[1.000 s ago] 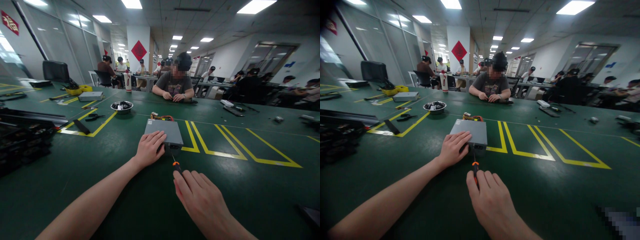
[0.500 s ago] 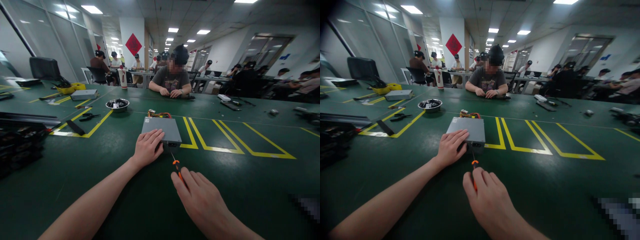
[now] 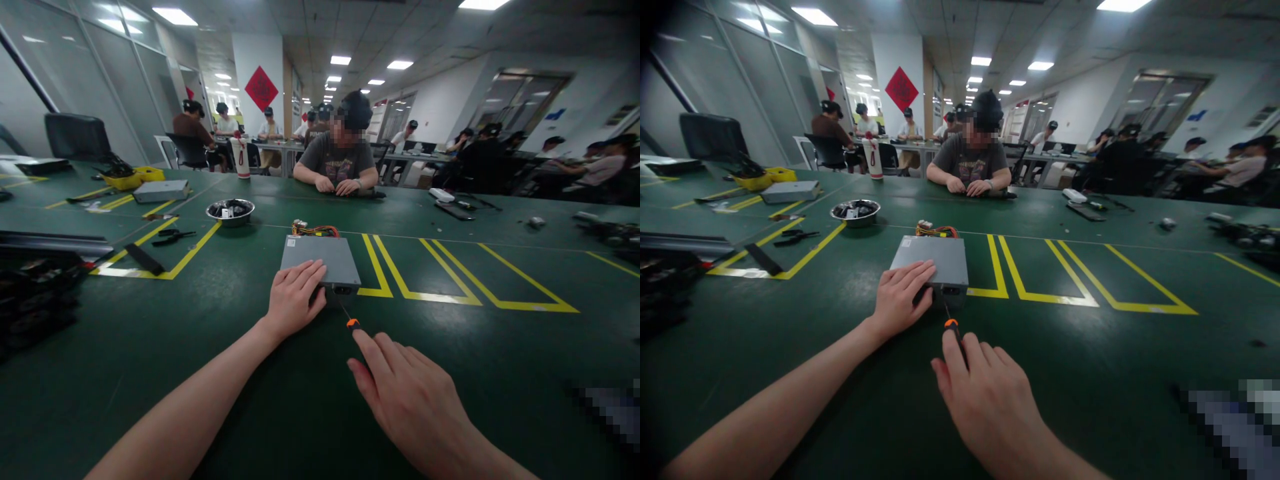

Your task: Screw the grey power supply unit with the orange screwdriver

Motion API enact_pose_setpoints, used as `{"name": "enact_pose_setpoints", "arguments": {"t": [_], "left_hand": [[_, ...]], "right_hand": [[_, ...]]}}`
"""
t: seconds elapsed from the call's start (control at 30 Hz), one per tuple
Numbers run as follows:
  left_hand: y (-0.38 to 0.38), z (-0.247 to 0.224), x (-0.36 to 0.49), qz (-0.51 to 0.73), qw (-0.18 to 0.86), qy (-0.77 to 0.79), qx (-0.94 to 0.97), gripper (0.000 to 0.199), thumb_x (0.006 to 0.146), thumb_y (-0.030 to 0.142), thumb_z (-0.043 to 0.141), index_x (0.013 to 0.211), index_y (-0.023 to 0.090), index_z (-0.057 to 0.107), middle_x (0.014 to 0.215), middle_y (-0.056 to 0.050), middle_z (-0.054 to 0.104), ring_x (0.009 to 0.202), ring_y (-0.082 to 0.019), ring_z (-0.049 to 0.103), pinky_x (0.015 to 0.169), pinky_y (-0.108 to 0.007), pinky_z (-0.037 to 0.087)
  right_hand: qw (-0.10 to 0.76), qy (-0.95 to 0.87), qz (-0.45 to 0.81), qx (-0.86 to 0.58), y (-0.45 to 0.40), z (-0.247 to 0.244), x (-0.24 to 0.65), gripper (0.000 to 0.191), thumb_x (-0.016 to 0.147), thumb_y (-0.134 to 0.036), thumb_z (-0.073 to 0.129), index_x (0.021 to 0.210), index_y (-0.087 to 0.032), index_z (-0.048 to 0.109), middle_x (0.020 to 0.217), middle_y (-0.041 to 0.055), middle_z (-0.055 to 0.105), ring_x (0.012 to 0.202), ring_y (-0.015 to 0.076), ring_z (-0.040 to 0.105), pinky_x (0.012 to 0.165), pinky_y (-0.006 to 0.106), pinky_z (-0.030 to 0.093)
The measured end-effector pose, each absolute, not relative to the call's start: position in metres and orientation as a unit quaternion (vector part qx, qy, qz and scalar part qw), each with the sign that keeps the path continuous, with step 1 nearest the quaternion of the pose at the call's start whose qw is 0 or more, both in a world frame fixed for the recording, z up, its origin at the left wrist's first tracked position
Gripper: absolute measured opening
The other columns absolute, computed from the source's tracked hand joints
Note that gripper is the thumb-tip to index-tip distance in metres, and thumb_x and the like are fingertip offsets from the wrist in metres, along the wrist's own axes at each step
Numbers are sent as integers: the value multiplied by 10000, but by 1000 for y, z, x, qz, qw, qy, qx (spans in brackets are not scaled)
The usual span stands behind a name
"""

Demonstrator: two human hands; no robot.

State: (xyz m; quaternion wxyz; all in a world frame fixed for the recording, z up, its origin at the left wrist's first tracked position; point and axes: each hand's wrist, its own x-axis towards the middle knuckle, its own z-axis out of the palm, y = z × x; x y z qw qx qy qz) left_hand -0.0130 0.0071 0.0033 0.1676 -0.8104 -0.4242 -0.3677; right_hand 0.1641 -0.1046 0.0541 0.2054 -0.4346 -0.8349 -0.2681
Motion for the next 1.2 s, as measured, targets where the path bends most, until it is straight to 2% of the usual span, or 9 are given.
{"name": "enact_pose_setpoints", "arguments": {"t": [0.1,0.37,0.47,0.67,0.8,0.97,1.07,1.13,1.2], "left_hand": [[7,5,-12,-369,162,-428,-809,371,838,267,474,1203,210,512,1271,-37,535,1150,-202,501,899,-367,364],[8,4,-12,-367,153,-430,-810,369,843,266,463,1205,213,510,1270,-33,536,1151,-203,500,889,-366,365],[8,3,-12,-367,156,-431,-810,366,850,271,452,1207,216,506,1279,-25,528,1156,-199,496,891,-367,361],[8,3,-12,-370,159,-428,-809,360,844,264,461,1198,219,514,1261,-22,544,1145,-195,507,896,-364,359],[8,4,-12,-371,157,-427,-809,369,842,265,466,1206,217,506,1265,-21,541,1143,-195,506,892,-370,358],[9,2,-13,-368,155,-427,-811,375,848,267,456,1218,221,492,1278,-16,529,1155,-194,496,898,-374,353],[8,2,-14,-364,157,-423,-815,375,849,267,453,1219,220,491,1276,-18,531,1156,-196,494,902,-375,350],[7,3,-14,-363,158,-421,-816,372,850,267,452,1216,217,493,1275,-20,532,1157,-196,493,906,-372,350],[7,4,-14,-362,158,-423,-815,367,851,267,452,1212,215,497,1276,-23,531,1158,-196,492,907,-371,351]], "right_hand": [[192,-838,-276,-430,-106,55,167,265,885,-159,319,1021,-110,541,691,31,595,505,114,500,493,254,342],[200,-854,-295,-380,-104,58,173,350,799,-9,283,956,-158,558,906,74,651,763,175,587,700,299,424],[192,-851,-287,-395,-104,56,172,301,828,-63,320,976,-152,567,909,86,639,760,178,592,683,300,438],[165,-829,-272,-459,-104,60,172,289,890,-190,314,988,-109,574,706,45,588,453,104,479,432,244,346],[195,-846,-292,-402,-106,63,172,290,844,-64,316,932,-119,587,800,83,642,596,138,566,534,258,415],[236,-875,-267,-327,-107,58,167,249,839,-68,372,852,-170,598,931,73,658,785,159,594,716,286,447],[240,-857,-264,-371,-105,56,168,201,874,-227,420,915,-146,599,887,100,642,715,164,583,631,281,438],[230,-840,-269,-411,-104,56,170,300,875,-359,429,936,-117,597,774,85,621,608,151,548,547,272,406],[212,-836,-275,-426,-105,56,171,278,876,-327,431,924,-110,599,670,45,585,539,127,505,514,259,372]]}}
